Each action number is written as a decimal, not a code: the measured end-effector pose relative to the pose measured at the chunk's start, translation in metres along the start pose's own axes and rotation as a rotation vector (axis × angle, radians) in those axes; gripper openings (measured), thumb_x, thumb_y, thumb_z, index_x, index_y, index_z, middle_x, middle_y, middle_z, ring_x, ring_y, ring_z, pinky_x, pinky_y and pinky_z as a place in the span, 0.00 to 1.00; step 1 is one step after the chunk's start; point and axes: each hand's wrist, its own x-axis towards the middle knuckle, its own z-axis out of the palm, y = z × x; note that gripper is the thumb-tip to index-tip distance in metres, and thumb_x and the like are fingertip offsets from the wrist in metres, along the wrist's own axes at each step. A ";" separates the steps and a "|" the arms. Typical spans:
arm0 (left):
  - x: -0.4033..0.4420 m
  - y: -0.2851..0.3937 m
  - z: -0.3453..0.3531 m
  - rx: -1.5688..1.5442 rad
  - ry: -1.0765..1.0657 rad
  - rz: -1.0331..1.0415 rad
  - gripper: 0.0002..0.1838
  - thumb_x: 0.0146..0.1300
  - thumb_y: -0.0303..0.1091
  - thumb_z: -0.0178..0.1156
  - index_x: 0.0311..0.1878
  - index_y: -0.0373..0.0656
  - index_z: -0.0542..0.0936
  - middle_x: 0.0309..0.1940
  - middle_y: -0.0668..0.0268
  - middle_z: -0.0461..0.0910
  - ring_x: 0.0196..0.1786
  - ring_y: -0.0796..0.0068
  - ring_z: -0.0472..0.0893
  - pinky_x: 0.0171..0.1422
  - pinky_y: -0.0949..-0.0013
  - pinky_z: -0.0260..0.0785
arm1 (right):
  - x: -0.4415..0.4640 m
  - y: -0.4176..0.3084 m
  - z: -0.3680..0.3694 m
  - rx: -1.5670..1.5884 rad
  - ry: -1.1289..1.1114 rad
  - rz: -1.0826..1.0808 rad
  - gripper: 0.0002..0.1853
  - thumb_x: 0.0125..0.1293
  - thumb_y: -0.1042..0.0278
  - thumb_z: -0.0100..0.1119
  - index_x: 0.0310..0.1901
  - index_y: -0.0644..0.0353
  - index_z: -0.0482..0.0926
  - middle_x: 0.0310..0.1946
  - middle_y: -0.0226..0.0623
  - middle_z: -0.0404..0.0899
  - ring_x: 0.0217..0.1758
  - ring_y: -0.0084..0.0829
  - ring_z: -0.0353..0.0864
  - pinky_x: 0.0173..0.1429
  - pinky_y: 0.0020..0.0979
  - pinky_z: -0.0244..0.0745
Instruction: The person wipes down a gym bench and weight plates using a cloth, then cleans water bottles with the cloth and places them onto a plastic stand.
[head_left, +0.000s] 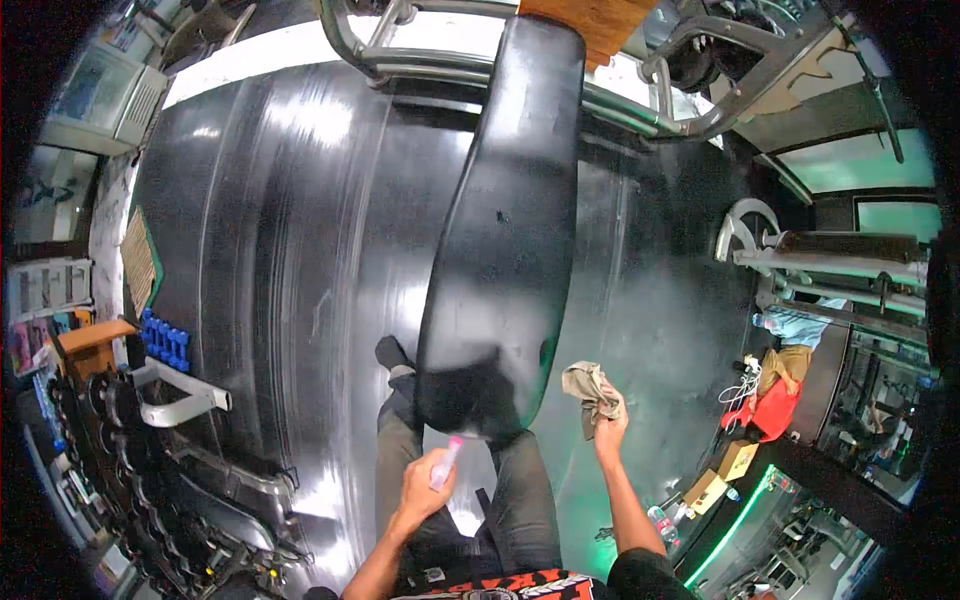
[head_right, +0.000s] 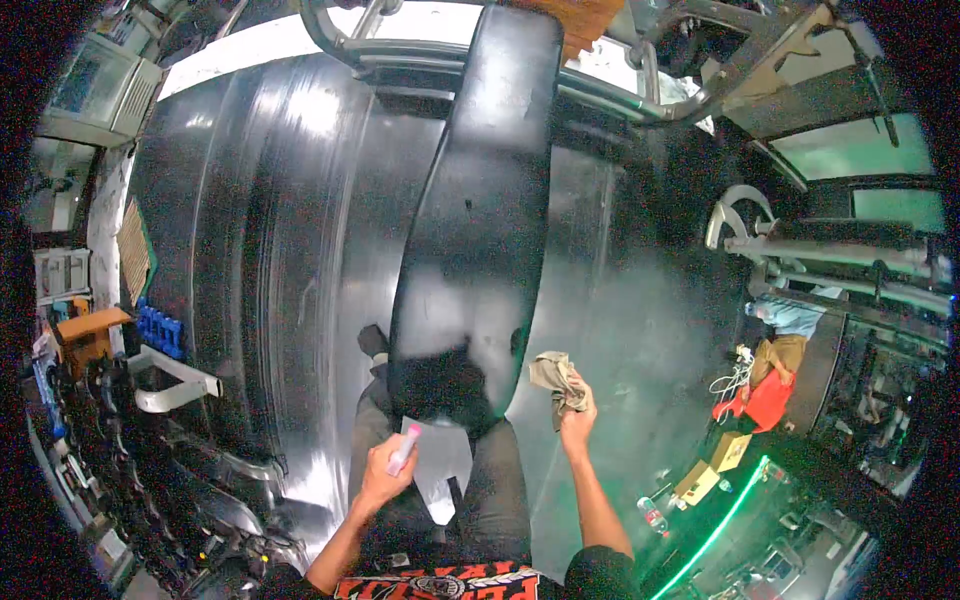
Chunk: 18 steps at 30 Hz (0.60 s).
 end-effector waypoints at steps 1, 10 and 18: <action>-0.009 0.008 0.004 -0.004 0.105 -0.022 0.07 0.55 0.29 0.60 0.38 0.40 0.78 0.28 0.52 0.78 0.32 0.51 0.80 0.36 0.62 0.71 | -0.007 0.008 -0.013 -0.093 -0.010 0.010 0.07 0.67 0.79 0.50 0.45 0.63 0.74 0.57 0.43 0.73 0.61 0.32 0.70 0.63 0.32 0.65; -0.090 0.005 0.062 0.094 0.249 -0.175 0.06 0.55 0.30 0.59 0.36 0.41 0.77 0.28 0.52 0.79 0.34 0.49 0.80 0.37 0.57 0.71 | -0.042 0.024 -0.070 -0.028 -0.136 0.043 0.11 0.64 0.84 0.47 0.46 0.65 0.74 0.55 0.43 0.74 0.62 0.33 0.69 0.66 0.32 0.61; -0.100 0.020 0.086 0.165 0.294 -0.190 0.07 0.54 0.31 0.60 0.36 0.42 0.76 0.28 0.51 0.78 0.34 0.45 0.78 0.37 0.55 0.70 | -0.044 0.032 -0.081 -0.006 -0.164 0.040 0.14 0.62 0.87 0.44 0.47 0.65 0.74 0.56 0.42 0.74 0.62 0.32 0.69 0.64 0.30 0.61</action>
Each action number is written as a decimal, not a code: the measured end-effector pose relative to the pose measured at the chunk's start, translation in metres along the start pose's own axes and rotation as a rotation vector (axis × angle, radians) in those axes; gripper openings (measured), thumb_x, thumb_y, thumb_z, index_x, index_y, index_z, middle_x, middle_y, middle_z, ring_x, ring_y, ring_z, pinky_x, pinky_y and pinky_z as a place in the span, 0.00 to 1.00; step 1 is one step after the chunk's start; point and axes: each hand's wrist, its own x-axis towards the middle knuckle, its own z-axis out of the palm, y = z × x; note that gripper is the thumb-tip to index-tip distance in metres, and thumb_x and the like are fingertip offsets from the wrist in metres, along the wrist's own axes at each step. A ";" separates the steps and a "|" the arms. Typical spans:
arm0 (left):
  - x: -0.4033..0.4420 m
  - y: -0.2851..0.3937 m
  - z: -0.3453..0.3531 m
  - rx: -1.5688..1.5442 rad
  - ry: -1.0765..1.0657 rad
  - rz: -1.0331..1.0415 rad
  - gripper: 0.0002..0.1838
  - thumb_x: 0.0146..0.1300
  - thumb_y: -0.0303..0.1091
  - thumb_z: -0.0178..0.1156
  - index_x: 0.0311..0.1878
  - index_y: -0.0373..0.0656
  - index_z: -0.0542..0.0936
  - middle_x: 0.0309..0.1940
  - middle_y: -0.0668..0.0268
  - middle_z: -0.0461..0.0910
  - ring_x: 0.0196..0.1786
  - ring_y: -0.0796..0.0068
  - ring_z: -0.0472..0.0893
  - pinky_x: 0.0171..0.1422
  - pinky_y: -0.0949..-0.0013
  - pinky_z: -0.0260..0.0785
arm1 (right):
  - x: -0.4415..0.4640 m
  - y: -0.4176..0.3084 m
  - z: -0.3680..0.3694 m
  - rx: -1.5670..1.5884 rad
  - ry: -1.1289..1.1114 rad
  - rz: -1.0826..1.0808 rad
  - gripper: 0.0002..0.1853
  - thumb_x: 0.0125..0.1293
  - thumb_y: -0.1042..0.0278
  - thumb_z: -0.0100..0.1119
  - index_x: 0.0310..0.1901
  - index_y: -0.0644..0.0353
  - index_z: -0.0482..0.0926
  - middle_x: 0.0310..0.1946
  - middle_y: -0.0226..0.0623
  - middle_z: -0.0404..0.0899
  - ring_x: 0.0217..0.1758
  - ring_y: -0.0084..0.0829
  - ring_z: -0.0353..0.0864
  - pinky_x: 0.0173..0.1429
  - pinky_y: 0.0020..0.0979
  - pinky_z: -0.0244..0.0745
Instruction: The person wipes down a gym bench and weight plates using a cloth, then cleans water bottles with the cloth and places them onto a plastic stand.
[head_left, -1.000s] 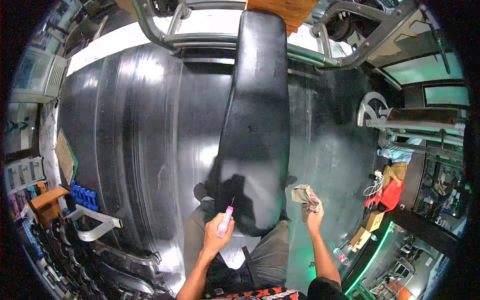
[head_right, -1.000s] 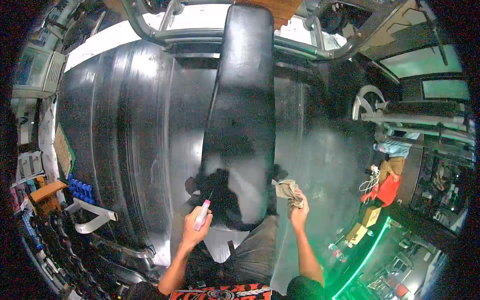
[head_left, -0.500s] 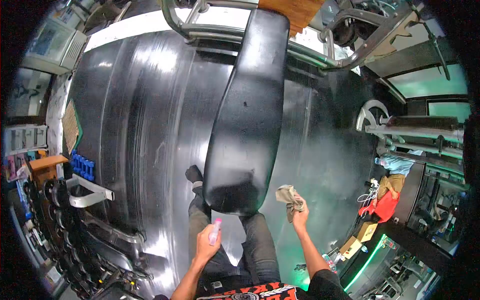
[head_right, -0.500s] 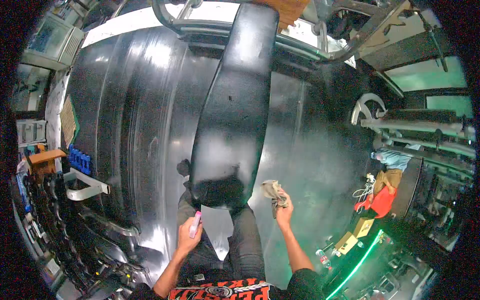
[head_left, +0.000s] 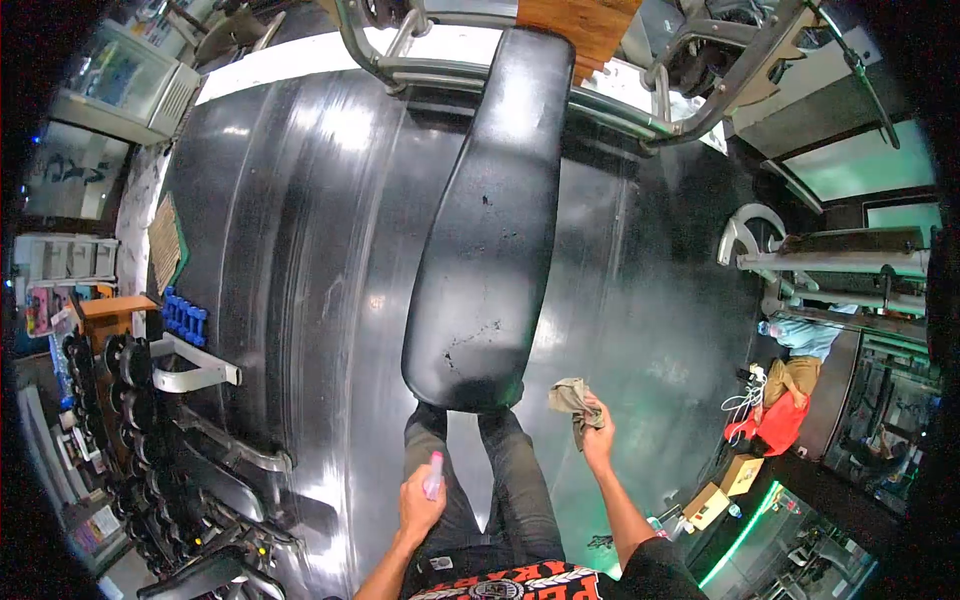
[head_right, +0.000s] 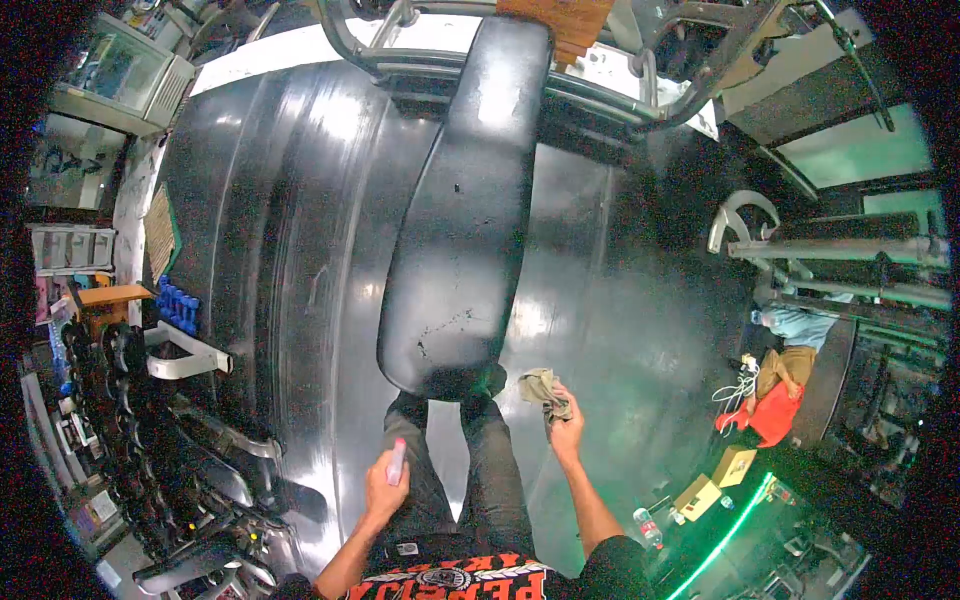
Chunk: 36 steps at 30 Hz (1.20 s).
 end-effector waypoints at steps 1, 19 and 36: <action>0.005 0.002 -0.003 -0.030 0.076 0.013 0.07 0.54 0.30 0.60 0.36 0.41 0.76 0.26 0.51 0.77 0.33 0.45 0.78 0.36 0.55 0.69 | 0.001 0.002 0.000 0.035 -0.002 0.014 0.15 0.62 0.88 0.44 0.48 0.65 0.74 0.56 0.42 0.73 0.62 0.32 0.69 0.64 0.30 0.62; 0.107 0.053 -0.020 -0.366 -0.021 0.192 0.07 0.56 0.28 0.60 0.38 0.39 0.77 0.27 0.55 0.78 0.31 0.56 0.81 0.35 0.63 0.71 | 0.048 -0.042 0.048 -0.100 0.125 -0.085 0.11 0.64 0.85 0.47 0.46 0.64 0.73 0.55 0.43 0.74 0.61 0.35 0.70 0.66 0.32 0.61; 0.183 0.042 -0.079 -0.321 -0.295 0.312 0.07 0.55 0.23 0.61 0.38 0.37 0.77 0.29 0.58 0.78 0.31 0.61 0.80 0.37 0.66 0.70 | 0.377 -0.116 0.236 -0.374 0.168 -0.427 0.25 0.53 0.84 0.46 0.55 0.61 0.73 0.58 0.48 0.72 0.63 0.43 0.70 0.67 0.34 0.62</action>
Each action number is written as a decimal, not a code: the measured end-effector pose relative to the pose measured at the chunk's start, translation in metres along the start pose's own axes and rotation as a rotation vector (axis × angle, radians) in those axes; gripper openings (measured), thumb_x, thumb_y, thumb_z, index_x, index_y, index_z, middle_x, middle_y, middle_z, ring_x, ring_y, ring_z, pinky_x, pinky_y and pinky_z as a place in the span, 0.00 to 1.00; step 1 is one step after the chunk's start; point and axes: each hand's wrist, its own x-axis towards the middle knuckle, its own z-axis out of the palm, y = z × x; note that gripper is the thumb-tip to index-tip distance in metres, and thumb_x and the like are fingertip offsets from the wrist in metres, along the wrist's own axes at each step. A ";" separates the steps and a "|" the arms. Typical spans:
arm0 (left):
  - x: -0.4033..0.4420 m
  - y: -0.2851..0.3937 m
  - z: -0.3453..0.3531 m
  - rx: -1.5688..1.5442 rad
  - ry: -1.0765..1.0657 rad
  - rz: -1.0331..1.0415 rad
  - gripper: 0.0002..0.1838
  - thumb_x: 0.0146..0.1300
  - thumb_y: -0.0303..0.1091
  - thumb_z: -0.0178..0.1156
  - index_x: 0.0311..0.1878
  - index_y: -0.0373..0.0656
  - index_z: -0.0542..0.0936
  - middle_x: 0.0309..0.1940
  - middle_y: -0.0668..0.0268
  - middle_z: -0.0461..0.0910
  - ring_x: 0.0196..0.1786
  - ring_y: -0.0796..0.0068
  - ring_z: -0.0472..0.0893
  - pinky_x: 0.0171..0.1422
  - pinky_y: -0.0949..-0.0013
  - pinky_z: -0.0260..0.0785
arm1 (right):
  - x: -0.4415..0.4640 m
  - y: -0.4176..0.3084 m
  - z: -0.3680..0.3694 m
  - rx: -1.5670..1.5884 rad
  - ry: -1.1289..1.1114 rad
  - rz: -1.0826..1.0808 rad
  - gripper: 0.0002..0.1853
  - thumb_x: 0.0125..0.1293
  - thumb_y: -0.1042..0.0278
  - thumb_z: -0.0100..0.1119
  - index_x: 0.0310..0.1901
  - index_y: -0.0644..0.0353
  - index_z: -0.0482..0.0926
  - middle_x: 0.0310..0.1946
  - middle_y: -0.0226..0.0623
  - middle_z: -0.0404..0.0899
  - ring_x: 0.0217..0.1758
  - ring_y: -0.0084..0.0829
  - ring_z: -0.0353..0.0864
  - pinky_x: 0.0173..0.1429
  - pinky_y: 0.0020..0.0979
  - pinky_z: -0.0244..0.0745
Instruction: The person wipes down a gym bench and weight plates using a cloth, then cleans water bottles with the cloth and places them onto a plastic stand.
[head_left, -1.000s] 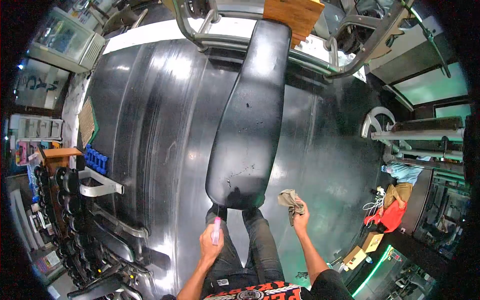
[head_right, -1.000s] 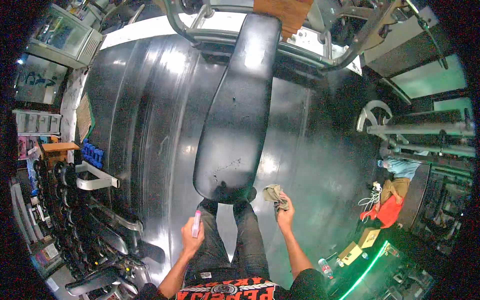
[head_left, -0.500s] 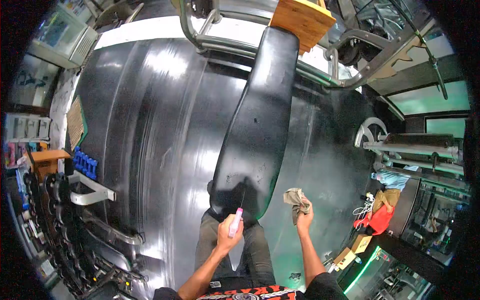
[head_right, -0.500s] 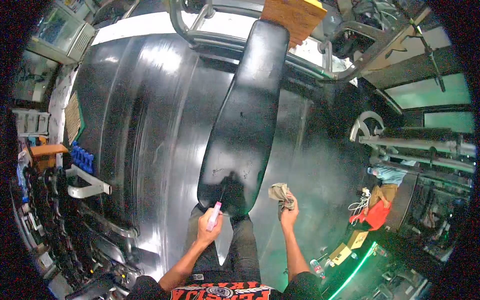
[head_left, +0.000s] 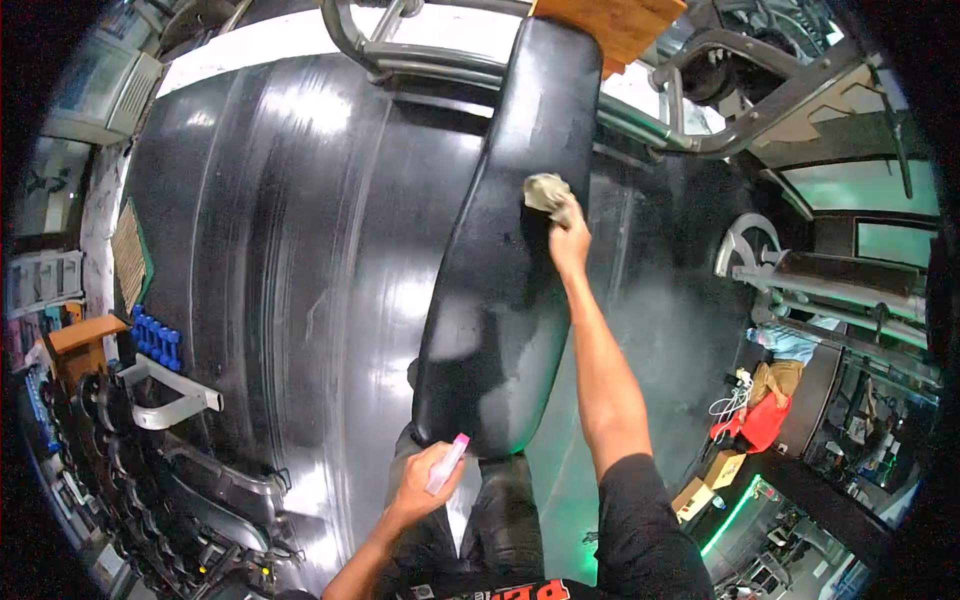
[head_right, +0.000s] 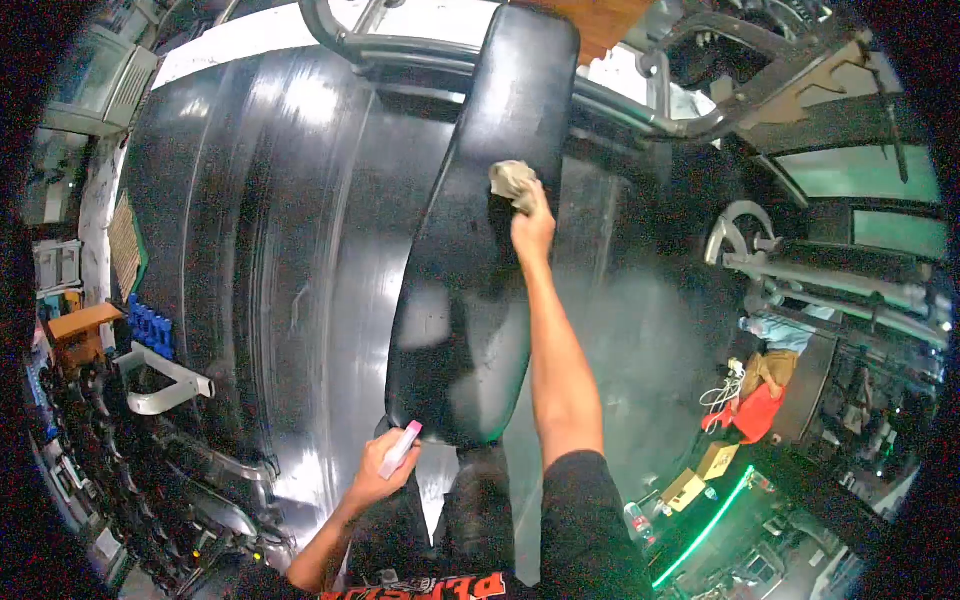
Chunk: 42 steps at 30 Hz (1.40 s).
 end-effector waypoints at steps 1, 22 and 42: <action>0.001 0.001 0.002 -0.037 0.050 0.001 0.06 0.54 0.23 0.61 0.36 0.37 0.77 0.27 0.57 0.77 0.30 0.59 0.80 0.35 0.64 0.70 | 0.010 0.007 0.022 -0.029 -0.099 -0.170 0.25 0.49 0.85 0.47 0.52 0.61 0.74 0.56 0.48 0.73 0.62 0.45 0.71 0.66 0.36 0.63; -0.001 -0.026 0.040 -0.096 0.078 -0.245 0.06 0.58 0.30 0.62 0.36 0.40 0.77 0.27 0.59 0.78 0.29 0.61 0.79 0.35 0.66 0.70 | -0.092 -0.023 0.081 -0.213 -0.347 -0.450 0.24 0.42 0.81 0.56 0.46 0.55 0.79 0.56 0.42 0.74 0.65 0.44 0.67 0.70 0.41 0.58; -0.010 -0.032 0.024 -0.030 0.093 -0.232 0.06 0.58 0.29 0.62 0.36 0.39 0.77 0.26 0.58 0.77 0.28 0.61 0.78 0.36 0.65 0.69 | -0.143 -0.022 0.065 -0.251 -0.363 -0.296 0.24 0.46 0.81 0.56 0.49 0.56 0.78 0.58 0.39 0.73 0.66 0.42 0.66 0.70 0.41 0.58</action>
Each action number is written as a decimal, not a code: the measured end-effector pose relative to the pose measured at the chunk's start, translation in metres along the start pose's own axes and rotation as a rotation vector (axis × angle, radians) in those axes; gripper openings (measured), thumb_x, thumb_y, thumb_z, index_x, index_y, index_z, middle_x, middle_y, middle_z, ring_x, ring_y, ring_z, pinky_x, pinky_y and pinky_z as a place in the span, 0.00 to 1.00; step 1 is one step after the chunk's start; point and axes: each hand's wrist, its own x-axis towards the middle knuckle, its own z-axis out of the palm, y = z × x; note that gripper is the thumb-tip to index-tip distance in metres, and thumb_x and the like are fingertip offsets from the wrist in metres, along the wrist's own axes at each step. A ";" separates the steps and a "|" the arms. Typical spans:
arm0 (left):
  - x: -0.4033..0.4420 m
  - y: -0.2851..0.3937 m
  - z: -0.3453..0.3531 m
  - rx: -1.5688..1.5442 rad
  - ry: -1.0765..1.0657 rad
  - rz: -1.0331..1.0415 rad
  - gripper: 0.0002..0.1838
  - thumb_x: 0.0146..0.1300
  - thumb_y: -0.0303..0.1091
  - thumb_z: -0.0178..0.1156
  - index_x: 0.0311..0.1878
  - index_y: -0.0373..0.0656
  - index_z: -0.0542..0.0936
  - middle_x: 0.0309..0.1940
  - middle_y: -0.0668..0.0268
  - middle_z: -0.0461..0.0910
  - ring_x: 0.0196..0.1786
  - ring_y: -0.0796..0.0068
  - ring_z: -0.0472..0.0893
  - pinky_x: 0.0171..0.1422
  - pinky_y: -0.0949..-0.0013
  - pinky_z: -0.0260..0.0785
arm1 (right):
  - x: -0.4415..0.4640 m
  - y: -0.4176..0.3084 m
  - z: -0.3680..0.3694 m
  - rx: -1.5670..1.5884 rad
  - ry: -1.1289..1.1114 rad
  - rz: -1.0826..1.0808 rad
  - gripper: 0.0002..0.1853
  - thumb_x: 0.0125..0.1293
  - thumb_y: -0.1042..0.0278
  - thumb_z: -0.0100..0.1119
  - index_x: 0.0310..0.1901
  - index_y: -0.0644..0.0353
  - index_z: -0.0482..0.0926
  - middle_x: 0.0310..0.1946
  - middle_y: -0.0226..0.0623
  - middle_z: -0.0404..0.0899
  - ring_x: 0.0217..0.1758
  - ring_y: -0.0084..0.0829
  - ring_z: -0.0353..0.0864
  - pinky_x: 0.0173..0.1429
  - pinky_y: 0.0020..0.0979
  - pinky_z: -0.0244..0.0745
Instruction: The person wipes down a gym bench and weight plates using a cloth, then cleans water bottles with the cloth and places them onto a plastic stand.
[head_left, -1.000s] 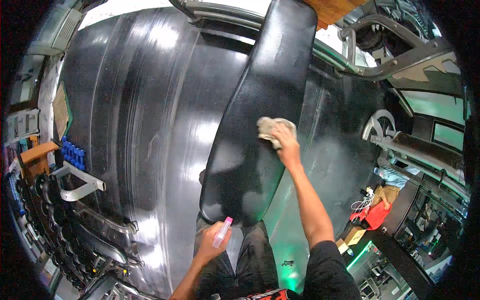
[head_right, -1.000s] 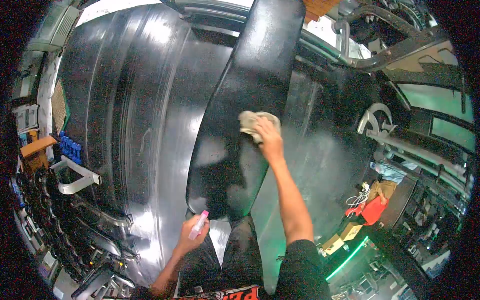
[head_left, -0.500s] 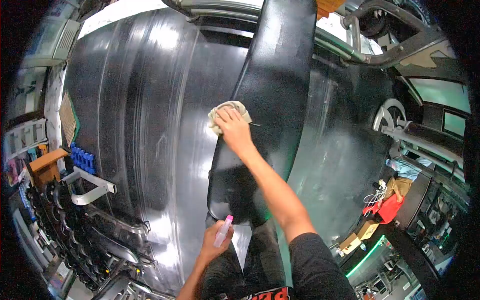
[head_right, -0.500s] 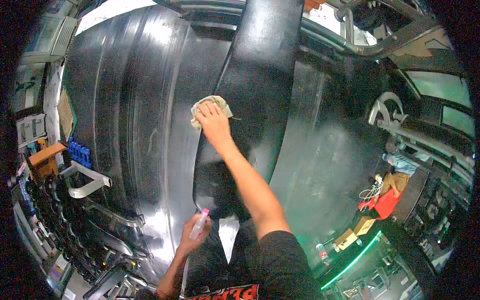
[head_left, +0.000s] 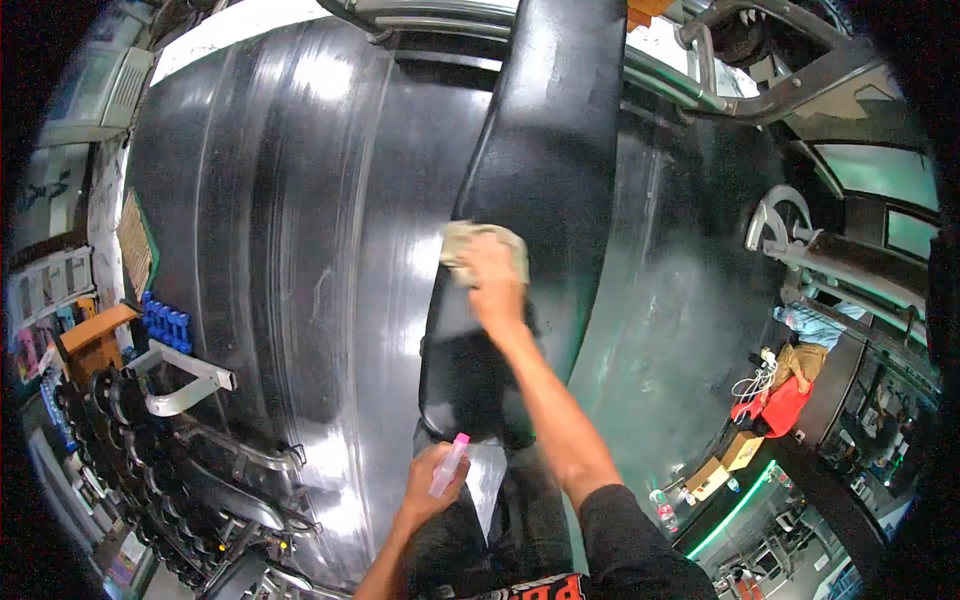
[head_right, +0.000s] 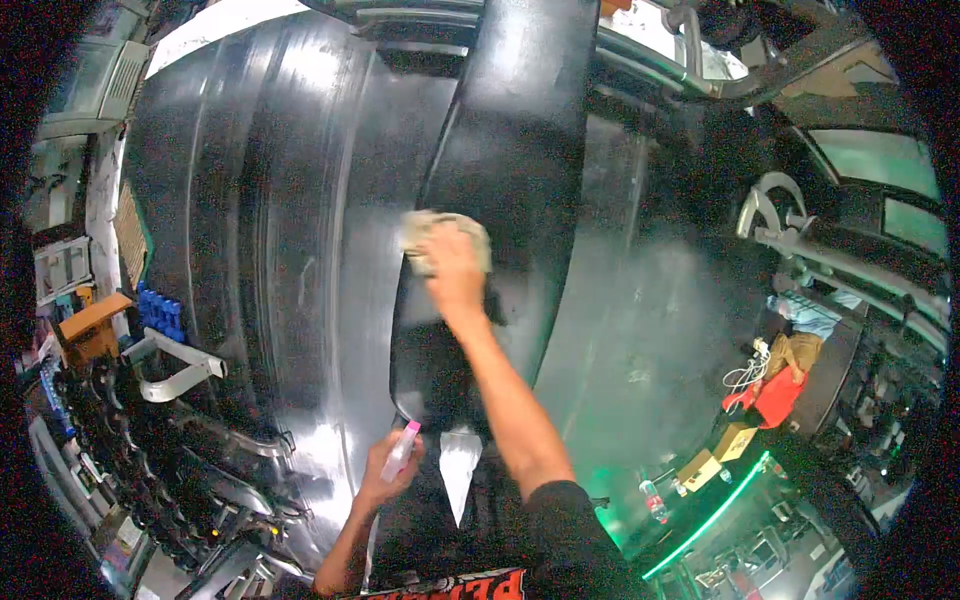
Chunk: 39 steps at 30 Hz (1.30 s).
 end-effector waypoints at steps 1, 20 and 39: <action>-0.006 -0.004 -0.001 -0.111 -0.027 -0.096 0.06 0.57 0.27 0.62 0.37 0.40 0.77 0.26 0.59 0.77 0.28 0.64 0.78 0.36 0.66 0.70 | 0.010 -0.019 0.022 -0.034 -0.023 -0.057 0.22 0.47 0.79 0.57 0.48 0.55 0.78 0.58 0.37 0.73 0.66 0.41 0.66 0.70 0.41 0.59; -0.016 0.011 -0.004 -0.189 0.017 -0.181 0.05 0.59 0.26 0.61 0.39 0.42 0.78 0.29 0.66 0.79 0.27 0.79 0.77 0.32 0.73 0.69 | -0.036 0.017 -0.022 0.024 0.113 0.045 0.27 0.43 0.83 0.57 0.50 0.55 0.77 0.56 0.43 0.74 0.66 0.43 0.66 0.70 0.41 0.59; -0.026 -0.012 -0.008 -0.157 0.037 -0.030 0.07 0.62 0.34 0.61 0.39 0.41 0.78 0.23 0.70 0.76 0.23 0.83 0.74 0.29 0.75 0.67 | -0.105 0.041 -0.080 0.117 0.133 0.301 0.28 0.41 0.89 0.48 0.47 0.57 0.78 0.60 0.48 0.71 0.68 0.46 0.64 0.72 0.40 0.56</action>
